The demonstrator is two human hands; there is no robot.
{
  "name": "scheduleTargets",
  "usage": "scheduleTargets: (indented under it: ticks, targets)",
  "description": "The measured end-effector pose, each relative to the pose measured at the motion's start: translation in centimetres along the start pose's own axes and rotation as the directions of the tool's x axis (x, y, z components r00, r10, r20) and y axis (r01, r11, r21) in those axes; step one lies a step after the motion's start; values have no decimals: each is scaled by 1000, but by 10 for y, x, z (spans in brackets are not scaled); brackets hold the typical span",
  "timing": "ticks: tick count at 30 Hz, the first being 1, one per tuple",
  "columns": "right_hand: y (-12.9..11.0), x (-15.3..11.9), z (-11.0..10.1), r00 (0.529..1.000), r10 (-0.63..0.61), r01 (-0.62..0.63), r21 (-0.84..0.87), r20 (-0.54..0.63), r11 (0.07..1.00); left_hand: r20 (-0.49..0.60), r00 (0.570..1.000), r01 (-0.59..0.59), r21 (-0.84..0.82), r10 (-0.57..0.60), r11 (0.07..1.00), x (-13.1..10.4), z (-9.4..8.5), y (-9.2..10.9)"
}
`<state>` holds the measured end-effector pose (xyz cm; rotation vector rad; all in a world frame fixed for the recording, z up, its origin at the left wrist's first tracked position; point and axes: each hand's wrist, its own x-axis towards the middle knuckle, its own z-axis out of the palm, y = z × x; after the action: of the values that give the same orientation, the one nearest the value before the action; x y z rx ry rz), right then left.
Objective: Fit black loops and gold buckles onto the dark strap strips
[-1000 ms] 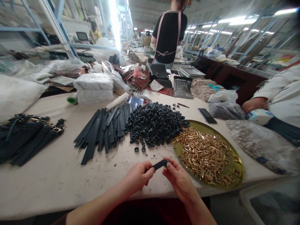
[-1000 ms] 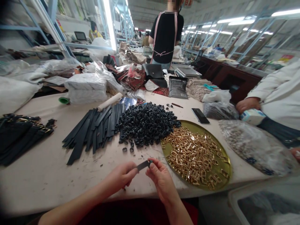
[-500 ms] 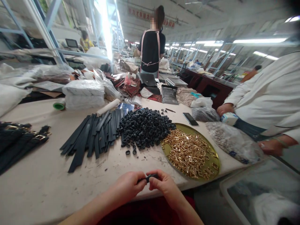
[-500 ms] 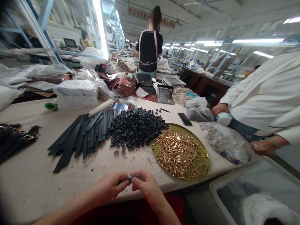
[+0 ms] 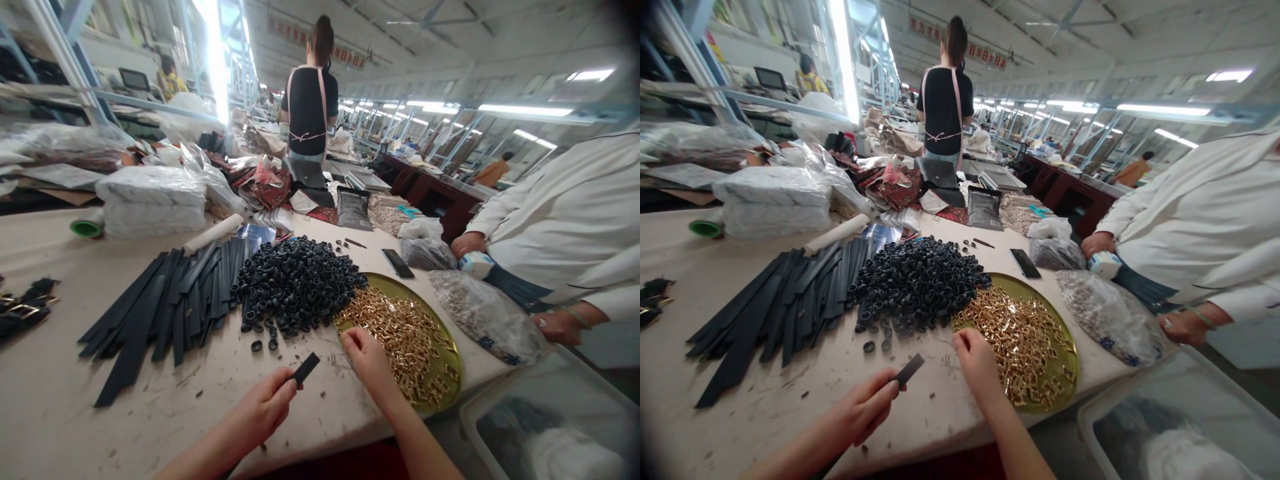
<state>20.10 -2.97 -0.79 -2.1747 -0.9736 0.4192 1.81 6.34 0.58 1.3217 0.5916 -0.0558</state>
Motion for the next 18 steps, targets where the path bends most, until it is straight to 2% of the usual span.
scheduleTargets:
  ticks: [1,3,6,9,11,13,15,16,18]
  targets:
    - [4,17,-5,996,-19,2,-188,-89,982,0,1000,4,-21,-4,1000,4,1,1]
    - [9,47,-8,989,-22,-27,-320,-149,947,12,1000,11,-31,-11,999,10,4,3]
    - [11,68,-4,989,5,-54,-325,-149,944,17,1000,24,8,-24,1000,13,5,4]
    - [9,59,-6,990,15,-54,-280,-138,958,-29,999,32,74,-30,997,16,1,6]
    - [3,40,-9,997,43,-51,-131,-62,990,-104,994,-3,96,13,995,22,0,9]
    - [-7,17,-6,993,103,-113,230,55,967,-164,984,-49,103,65,993,30,3,13]
    - [-19,-5,5,979,153,-202,589,133,783,-195,974,-95,127,118,987,37,9,15]
    - [-24,-14,13,976,175,-218,688,133,692,-209,965,-127,148,157,981,39,12,16]
    - [-33,-28,30,975,202,-206,730,95,651,-247,939,-196,192,241,962,39,16,14]
